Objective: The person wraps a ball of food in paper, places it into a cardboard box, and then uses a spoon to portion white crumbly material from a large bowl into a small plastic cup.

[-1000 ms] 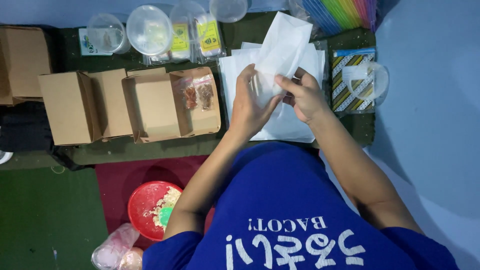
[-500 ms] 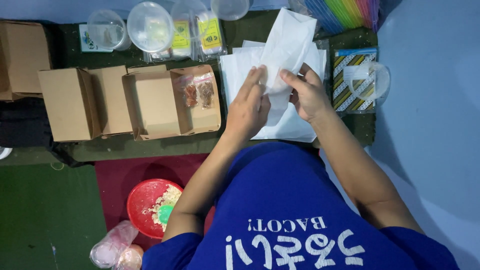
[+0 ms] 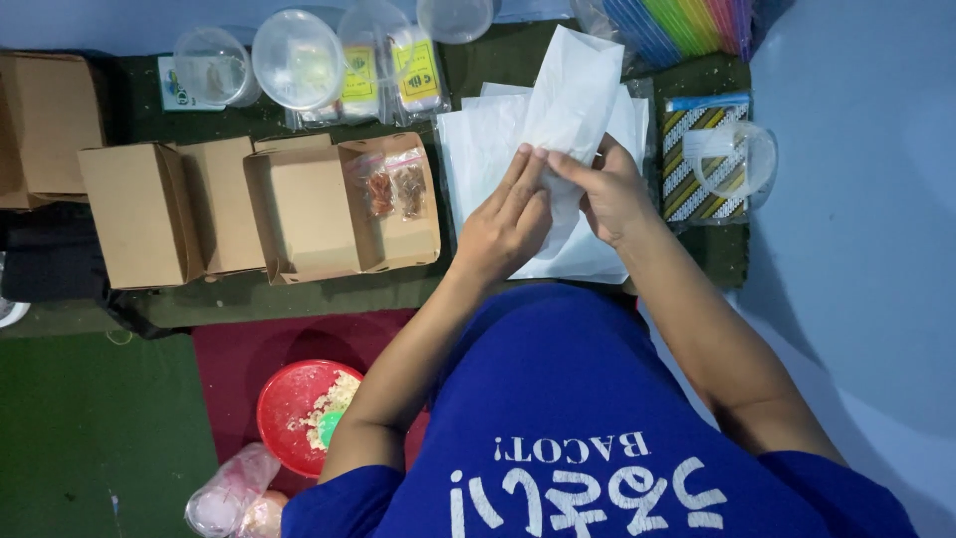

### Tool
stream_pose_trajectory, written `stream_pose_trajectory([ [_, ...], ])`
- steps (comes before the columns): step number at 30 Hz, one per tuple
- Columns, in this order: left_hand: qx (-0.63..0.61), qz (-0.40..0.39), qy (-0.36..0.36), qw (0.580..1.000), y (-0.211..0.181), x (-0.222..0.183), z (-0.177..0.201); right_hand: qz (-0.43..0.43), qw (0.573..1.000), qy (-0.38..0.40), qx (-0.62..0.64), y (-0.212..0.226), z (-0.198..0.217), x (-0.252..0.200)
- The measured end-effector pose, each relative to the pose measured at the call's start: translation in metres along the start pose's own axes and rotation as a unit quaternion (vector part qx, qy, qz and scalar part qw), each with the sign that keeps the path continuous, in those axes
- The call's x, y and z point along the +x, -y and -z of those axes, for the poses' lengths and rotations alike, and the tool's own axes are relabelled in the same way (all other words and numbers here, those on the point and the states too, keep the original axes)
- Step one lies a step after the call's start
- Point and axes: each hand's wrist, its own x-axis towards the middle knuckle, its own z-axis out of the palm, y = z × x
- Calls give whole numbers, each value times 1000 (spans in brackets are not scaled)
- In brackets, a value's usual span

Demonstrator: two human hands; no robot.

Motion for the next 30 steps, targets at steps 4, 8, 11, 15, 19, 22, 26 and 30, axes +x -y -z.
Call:
stream_pose_trajectory([
  [4, -159, 55, -28, 985, 10, 0, 8, 23, 999, 28, -28, -14, 17, 6],
  [8, -340, 372, -22, 864, 31, 8, 9, 3, 997, 51, -64, 4, 5, -8],
  [11, -480, 499, 79, 717, 50, 13, -2, 10, 990, 80, -116, 20, -7, -17],
  [15, -505, 559, 107, 649, 73, 3, -32, 14, 977, 106, -185, 21, -6, -20],
  [19, -454, 543, 68, 704, 84, 41, -11, -76, 948, 104, -292, 43, -20, -28],
  [22, -499, 559, -4, 662, 91, 47, -10, -92, 944, 93, -304, 49, -22, -30],
  [26, -546, 477, 133, 676, 86, 49, 0, -97, 947, 105, -286, 49, -18, -29],
  [30, -437, 510, 81, 737, 84, 45, -20, -93, 948, 135, -272, 30, -7, -18],
])
